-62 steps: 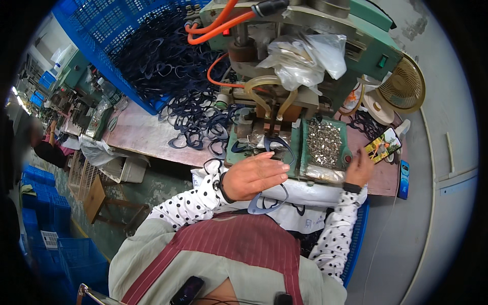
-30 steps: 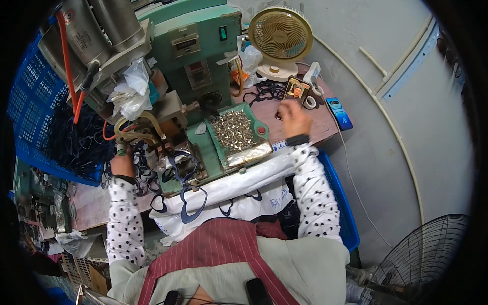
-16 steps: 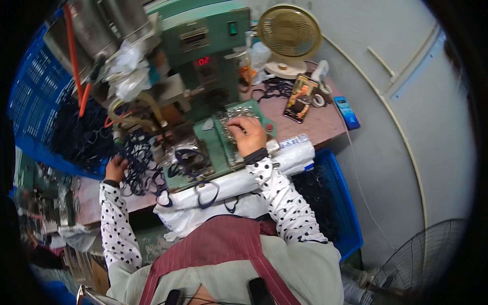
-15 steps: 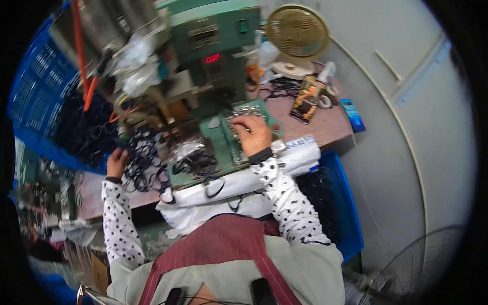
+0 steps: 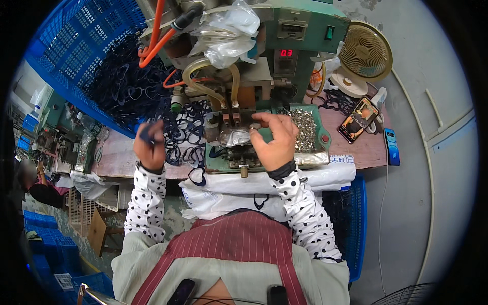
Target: The person repeatedly picks dark blue flexible loops from a blue basket, places them into a small press machine, and adds small metal pieces before operating the press. The person then removes the assembled parts and places them on the table. This cycle repeats throughout the clip.
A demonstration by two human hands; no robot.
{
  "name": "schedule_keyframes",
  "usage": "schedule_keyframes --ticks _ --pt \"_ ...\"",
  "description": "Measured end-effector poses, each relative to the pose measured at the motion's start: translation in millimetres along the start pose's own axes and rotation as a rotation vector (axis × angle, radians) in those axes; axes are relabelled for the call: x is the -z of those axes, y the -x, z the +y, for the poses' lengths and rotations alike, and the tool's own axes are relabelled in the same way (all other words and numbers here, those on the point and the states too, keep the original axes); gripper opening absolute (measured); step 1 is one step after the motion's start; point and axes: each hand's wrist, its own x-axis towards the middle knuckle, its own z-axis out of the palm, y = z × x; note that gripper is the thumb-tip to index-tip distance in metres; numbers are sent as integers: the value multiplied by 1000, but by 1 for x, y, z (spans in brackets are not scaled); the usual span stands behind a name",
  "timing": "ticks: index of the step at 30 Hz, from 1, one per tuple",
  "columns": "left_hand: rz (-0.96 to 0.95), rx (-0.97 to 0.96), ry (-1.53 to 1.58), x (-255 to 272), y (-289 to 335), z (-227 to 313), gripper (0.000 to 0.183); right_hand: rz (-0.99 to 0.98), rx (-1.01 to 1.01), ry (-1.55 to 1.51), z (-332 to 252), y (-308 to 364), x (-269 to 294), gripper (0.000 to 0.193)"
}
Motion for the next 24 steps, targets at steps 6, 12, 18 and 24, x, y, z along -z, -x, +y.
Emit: schedule_keyframes --ticks 6,12,18,24 --pt "-270 -502 174 1 -32 52 19 -61 -79 -72 4 4 -21 42" --pt "-156 31 140 -26 -53 57 20 -52 -211 -326 4 6 -29 52" --pt "-143 33 108 -28 -53 55 17 -78 -276 -465 6 4 -34 58" --pt "-158 -311 170 3 -24 71 11 -88 -298 -541 2 7 -32 61"
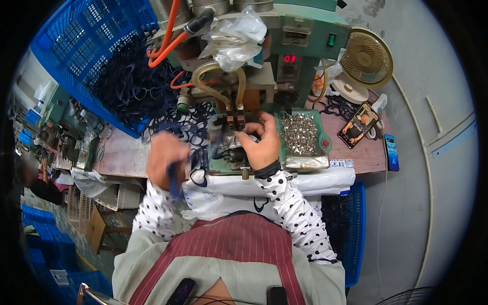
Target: The person repeatedly picks dark blue flexible loops from a blue basket, places them into a small press machine, and adds small metal pieces before operating the press. The person then removes the assembled parts and places them on the table. This cycle repeats throughout the clip.
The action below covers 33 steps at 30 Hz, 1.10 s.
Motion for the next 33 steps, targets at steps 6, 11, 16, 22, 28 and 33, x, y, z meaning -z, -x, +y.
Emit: schedule_keyframes --ticks 6,11,16,22,28,33 --pt "-196 -164 390 -50 32 25 33 31 84 23 5 -11 27 43" --pt "-143 -145 330 -91 37 15 34 174 53 106 36 -15 84 33" --pt "-126 -106 202 -93 42 22 38 287 48 240 53 -19 118 25" --pt "-80 -82 264 -92 38 18 35 405 94 708 91 -22 148 24" --pt "-101 -57 271 -92 40 17 38 148 270 1046 89 -18 150 29" --pt "-83 -54 286 -95 39 18 37 90 235 1222 90 -13 140 18"
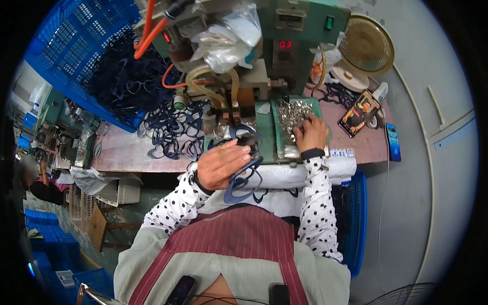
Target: The person repeatedly picks dark blue flexible loops from a blue basket, places them into a small press machine, and adds small metal pieces before operating the press. The person then removes the assembled parts and places them on the table. This cycle repeats throughout the clip.
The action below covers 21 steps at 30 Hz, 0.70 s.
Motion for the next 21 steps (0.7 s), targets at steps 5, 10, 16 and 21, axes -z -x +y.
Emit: schedule_keyframes --ticks 5,10,16,21 --pt "119 229 -29 -10 36 11 40 191 21 -121 0 4 3 10" --pt "140 1044 968 -38 73 23 55 248 2 -158 -2 5 1 7" --pt "-126 1129 1723 -30 55 34 59 263 -15 -170 0 6 1 10" --pt "-199 1250 1570 -14 49 20 51 232 -19 -184 1 7 2 9"
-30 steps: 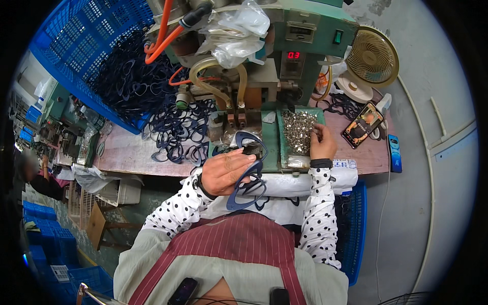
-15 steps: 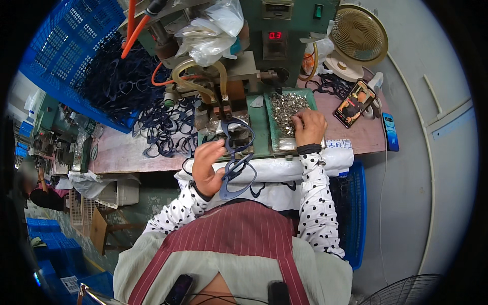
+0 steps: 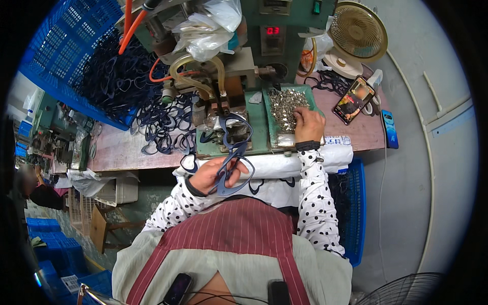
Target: The person repeatedly picks dark blue flexible loops from a blue basket, places them into a small press machine, and adds small metal pieces before operating the press. The person then removes the assembled parts and places them on the table. This cycle repeats throughout the clip.
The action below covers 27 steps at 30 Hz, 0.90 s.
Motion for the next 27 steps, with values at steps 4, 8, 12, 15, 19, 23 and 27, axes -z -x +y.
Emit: schedule_keyframes --ticks 4,8,12,15,19,23,27 --pt "96 -101 -101 -4 8 25 31 17 45 -23 -6 -4 1 7" --pt "239 -236 -235 -9 2 26 24 -3 -96 -151 -29 -14 4 12" --pt "373 -358 -586 -9 0 21 21 -197 -226 -579 -77 -32 21 20" --pt "106 -84 -114 -11 0 36 31 -337 -194 -725 -116 -43 37 19" --pt "-107 -9 229 13 -16 12 40 -482 -337 -902 -147 -49 35 30" --pt "-202 -58 330 22 -28 -8 45 -561 -357 -836 -152 -49 38 38" --pt "-295 -71 301 26 -36 -12 43 -446 -292 -731 -152 -44 32 38"
